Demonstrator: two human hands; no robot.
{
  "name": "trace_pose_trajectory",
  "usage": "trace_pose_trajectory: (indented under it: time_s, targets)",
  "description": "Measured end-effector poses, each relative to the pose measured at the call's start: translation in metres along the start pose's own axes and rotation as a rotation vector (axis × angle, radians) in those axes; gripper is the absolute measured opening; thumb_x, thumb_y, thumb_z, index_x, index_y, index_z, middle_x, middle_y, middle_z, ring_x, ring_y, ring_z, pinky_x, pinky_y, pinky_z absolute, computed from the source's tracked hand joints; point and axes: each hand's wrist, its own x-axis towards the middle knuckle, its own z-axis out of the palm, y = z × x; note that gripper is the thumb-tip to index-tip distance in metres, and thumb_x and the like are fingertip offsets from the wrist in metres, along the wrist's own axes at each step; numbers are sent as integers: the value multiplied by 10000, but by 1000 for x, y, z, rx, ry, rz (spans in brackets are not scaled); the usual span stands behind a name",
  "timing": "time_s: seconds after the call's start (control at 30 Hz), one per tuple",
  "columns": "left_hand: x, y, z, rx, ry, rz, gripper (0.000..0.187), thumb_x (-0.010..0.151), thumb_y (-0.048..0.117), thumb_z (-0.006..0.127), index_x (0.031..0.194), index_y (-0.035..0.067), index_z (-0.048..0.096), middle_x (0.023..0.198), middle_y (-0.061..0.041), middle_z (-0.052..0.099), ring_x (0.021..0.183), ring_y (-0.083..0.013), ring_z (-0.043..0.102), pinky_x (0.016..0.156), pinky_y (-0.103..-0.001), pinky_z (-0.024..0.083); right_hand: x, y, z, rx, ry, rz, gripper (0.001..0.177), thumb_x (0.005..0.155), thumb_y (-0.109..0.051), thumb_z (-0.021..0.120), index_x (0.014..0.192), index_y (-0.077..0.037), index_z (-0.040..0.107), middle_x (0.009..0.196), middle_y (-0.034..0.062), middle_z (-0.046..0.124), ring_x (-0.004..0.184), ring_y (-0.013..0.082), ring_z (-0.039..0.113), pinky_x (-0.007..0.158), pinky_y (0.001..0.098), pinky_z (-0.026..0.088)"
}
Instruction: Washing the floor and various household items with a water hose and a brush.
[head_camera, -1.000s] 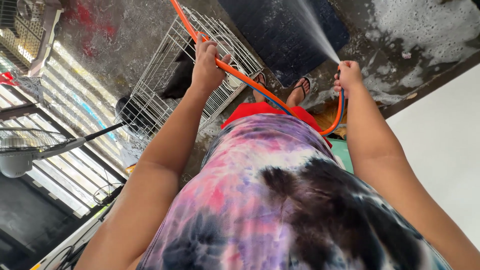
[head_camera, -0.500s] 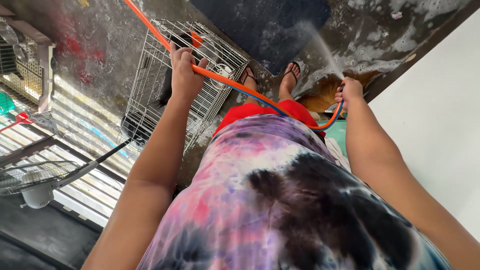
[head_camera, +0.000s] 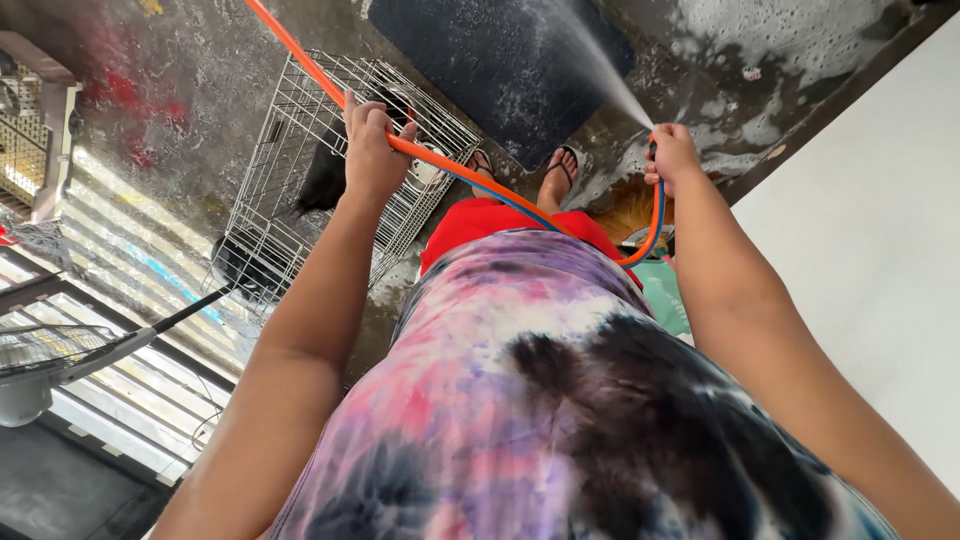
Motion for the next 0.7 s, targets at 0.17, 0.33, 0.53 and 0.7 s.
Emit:
trace_pose_trajectory:
  time_s: [0.17,0.33,0.53,0.7]
  targets:
    - [10,13,-4,58,-39,28,318,936,227,800,913,-8,588,1221,-211,614,1445,-563,288,1182,-599,266,-5,-38,31,-70,-87,-47,199,1092,-354,518,1180,-196,435,904,58,525,562,107,423,451,267,363]
    - [26,50,-2,518,-552,223,249,803,317,795,865,81,747,1002,-147,698,1165,-335,629,1194,-638,284,-2,-60,45,-132,49,-62,261,1051,-336,588,1118,-224,362,898,104,560,549,121,444,440,283,378]
    - [38,81,65,431,-1162,439,505,731,544,809,974,102,781,966,-138,737,942,-342,719,808,-462,580,42,-70,71,237,33,94,373,1060,-441,588,1147,-114,433,866,172,577,531,128,404,450,272,383]
    - [48,109,142,-302,-1157,26,625,882,663,545,1064,96,733,936,-225,762,922,-413,741,814,-491,576,98,-49,149,326,-180,243,462,1046,-497,602,1162,-72,461,888,201,585,525,135,444,441,275,407]
